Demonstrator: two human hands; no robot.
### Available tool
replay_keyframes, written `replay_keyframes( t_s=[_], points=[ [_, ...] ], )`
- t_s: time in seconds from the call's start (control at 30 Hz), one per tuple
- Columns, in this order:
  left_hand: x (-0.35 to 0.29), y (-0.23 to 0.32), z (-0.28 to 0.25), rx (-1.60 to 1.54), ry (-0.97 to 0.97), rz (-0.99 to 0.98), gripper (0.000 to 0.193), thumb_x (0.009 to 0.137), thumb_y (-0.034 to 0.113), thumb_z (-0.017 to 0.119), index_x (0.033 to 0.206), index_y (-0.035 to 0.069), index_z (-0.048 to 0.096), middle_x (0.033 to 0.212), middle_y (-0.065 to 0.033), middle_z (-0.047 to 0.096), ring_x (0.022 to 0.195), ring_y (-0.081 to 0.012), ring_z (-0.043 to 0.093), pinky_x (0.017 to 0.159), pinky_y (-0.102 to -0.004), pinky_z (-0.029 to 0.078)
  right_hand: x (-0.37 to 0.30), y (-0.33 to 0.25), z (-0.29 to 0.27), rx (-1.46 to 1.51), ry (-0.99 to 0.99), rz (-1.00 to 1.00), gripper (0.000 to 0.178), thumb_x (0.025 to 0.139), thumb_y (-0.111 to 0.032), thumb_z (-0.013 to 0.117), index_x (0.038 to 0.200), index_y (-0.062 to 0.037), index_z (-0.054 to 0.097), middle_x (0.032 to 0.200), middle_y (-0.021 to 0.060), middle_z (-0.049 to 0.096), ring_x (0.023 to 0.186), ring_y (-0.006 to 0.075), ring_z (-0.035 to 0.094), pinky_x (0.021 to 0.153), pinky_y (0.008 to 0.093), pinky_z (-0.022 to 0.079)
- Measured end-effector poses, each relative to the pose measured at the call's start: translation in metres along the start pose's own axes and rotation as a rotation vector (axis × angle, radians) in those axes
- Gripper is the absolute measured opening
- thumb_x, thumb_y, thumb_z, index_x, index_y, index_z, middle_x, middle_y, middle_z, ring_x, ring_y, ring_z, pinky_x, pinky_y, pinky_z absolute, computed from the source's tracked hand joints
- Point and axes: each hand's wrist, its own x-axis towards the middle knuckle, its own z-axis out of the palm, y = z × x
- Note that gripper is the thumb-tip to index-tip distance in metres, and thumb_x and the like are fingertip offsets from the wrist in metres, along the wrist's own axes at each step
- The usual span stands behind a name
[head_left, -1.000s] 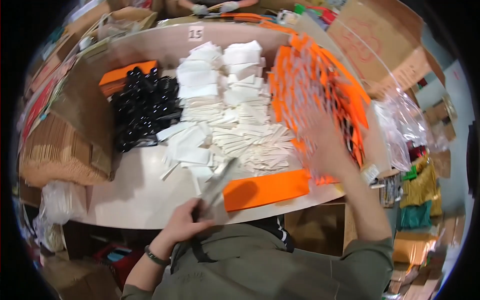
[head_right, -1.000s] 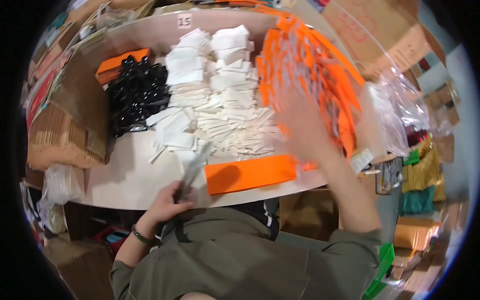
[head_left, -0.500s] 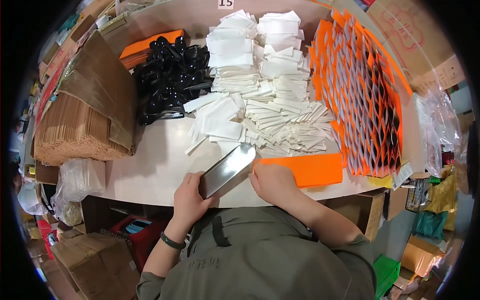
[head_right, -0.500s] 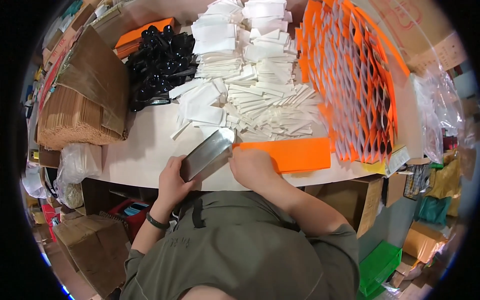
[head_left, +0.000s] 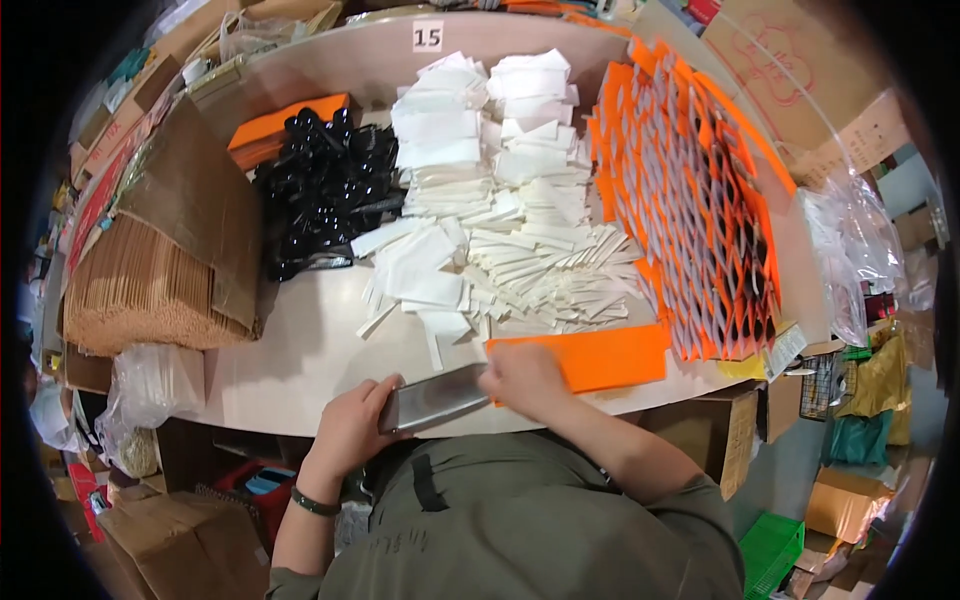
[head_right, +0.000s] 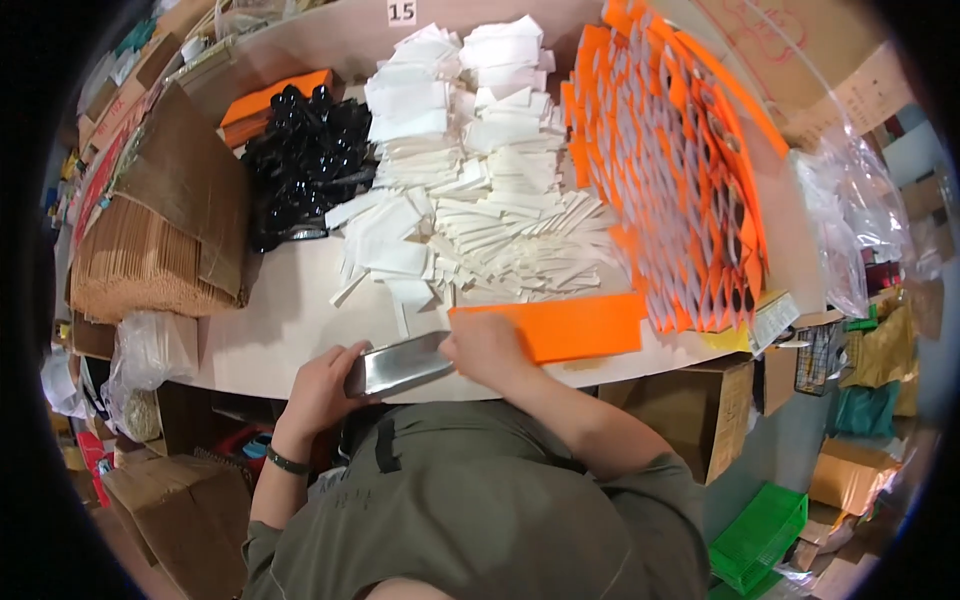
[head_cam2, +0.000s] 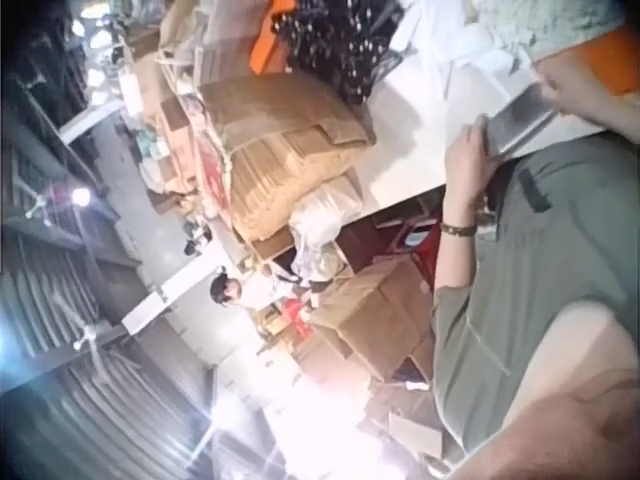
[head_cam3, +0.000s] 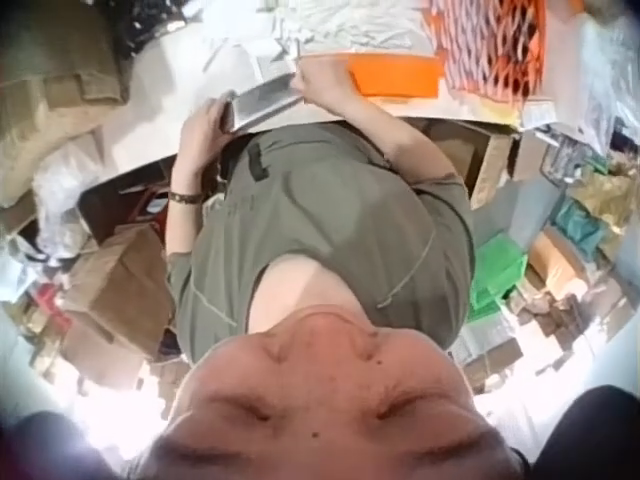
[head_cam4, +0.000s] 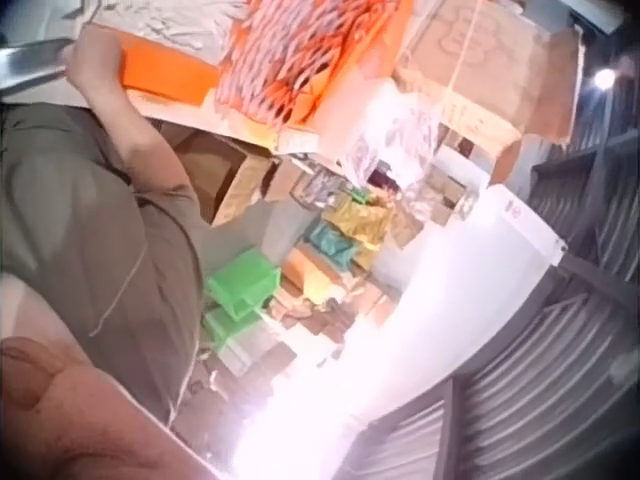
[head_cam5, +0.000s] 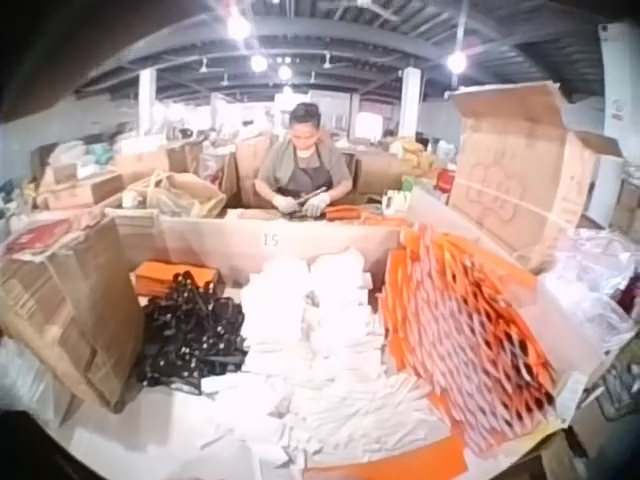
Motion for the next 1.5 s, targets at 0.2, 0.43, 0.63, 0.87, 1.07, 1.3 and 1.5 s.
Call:
replay_keyframes(
  t_s=[0.2, 0.43, 0.63, 0.87, 1.07, 1.3, 1.5],
  points=[
    [0.026, -0.001, 0.005, 0.035, 0.077, 0.303, 0.076, 0.067, 0.032, 0.087, 0.133, 0.008, 0.055, 0.113, -0.0143, 0.062, 0.103, -0.0361, 0.06, 0.09, -0.0424, 0.05, 0.054, -0.028, -0.013, -0.011, 0.176, -0.239, 0.022, 0.081, -0.027, 0.062, 0.082, -0.0054, 0.065, 0.076, 0.0183, 0.065, 0.078, 0.0391, 0.065, 0.073, 0.0497, 0.051],
    [0.015, -0.043, 0.0, -0.05, 0.314, 0.069, 0.054, 0.075, 0.019, 0.081, 0.124, 0.008, 0.061, 0.118, -0.0155, 0.062, 0.108, -0.0378, 0.059, 0.092, -0.0432, 0.049, 0.113, 0.053, -0.076, -0.157, 0.489, -0.162, 0.019, 0.078, -0.021, 0.07, 0.083, -0.0036, 0.065, 0.089, 0.0164, 0.061, 0.086, 0.0366, 0.06, 0.077, 0.0482, 0.049],
    [0.013, -0.09, -0.029, 0.037, 0.471, -0.206, 0.034, 0.08, 0.011, 0.074, 0.112, 0.006, 0.065, 0.114, -0.0159, 0.064, 0.101, -0.0373, 0.062, 0.085, -0.0427, 0.052, 0.079, 0.028, -0.065, -0.373, 0.533, -0.255, 0.015, 0.083, -0.018, 0.069, 0.079, -0.0048, 0.066, 0.084, 0.0131, 0.062, 0.085, 0.0343, 0.061, 0.075, 0.0453, 0.05],
    [0.109, -0.122, -0.052, 0.254, 0.641, 0.018, 0.02, 0.081, 0.011, 0.068, 0.1, 0.005, 0.066, 0.098, -0.0128, 0.065, 0.093, -0.0349, 0.063, 0.08, -0.0425, 0.053, 0.085, 0.017, -0.077, -0.554, 0.461, -0.232, 0.014, 0.085, -0.018, 0.068, 0.08, -0.0041, 0.065, 0.08, 0.0125, 0.06, 0.084, 0.0339, 0.061, 0.074, 0.0444, 0.051],
    [0.106, -0.115, -0.047, 0.272, 0.402, -0.05, 0.009, 0.083, 0.014, 0.068, 0.091, 0.009, 0.068, 0.09, -0.0098, 0.062, 0.087, -0.0327, 0.063, 0.074, -0.043, 0.052, 0.067, 0.032, -0.077, -0.728, 0.525, -0.222, 0.007, 0.082, -0.008, 0.06, 0.077, -0.0045, 0.064, 0.079, 0.0144, 0.061, 0.079, 0.032, 0.062, 0.068, 0.0426, 0.052],
    [0.097, -0.11, -0.048, -0.057, 0.491, -0.189, 0.01, 0.084, 0.012, 0.068, 0.092, 0.006, 0.067, 0.09, -0.0111, 0.065, 0.086, -0.0329, 0.063, 0.072, -0.0417, 0.05, 0.102, -0.017, -0.018, -0.458, 0.495, -0.563, 0.004, 0.077, -0.008, 0.064, 0.077, -0.0061, 0.06, 0.08, 0.0114, 0.061, 0.078, 0.0319, 0.063, 0.066, 0.0427, 0.053],
    [0.057, -0.114, -0.029, -0.029, 0.708, -0.211, 0.013, 0.089, 0.009, 0.064, 0.101, 0.004, 0.065, 0.094, -0.0149, 0.067, 0.084, -0.0344, 0.064, 0.072, -0.0391, 0.05, 0.115, -0.018, -0.009, -0.454, 0.428, -0.576, 0.009, 0.078, -0.013, 0.064, 0.076, -0.0055, 0.06, 0.08, 0.0106, 0.062, 0.079, 0.0309, 0.063, 0.066, 0.0424, 0.053]
  ],
)
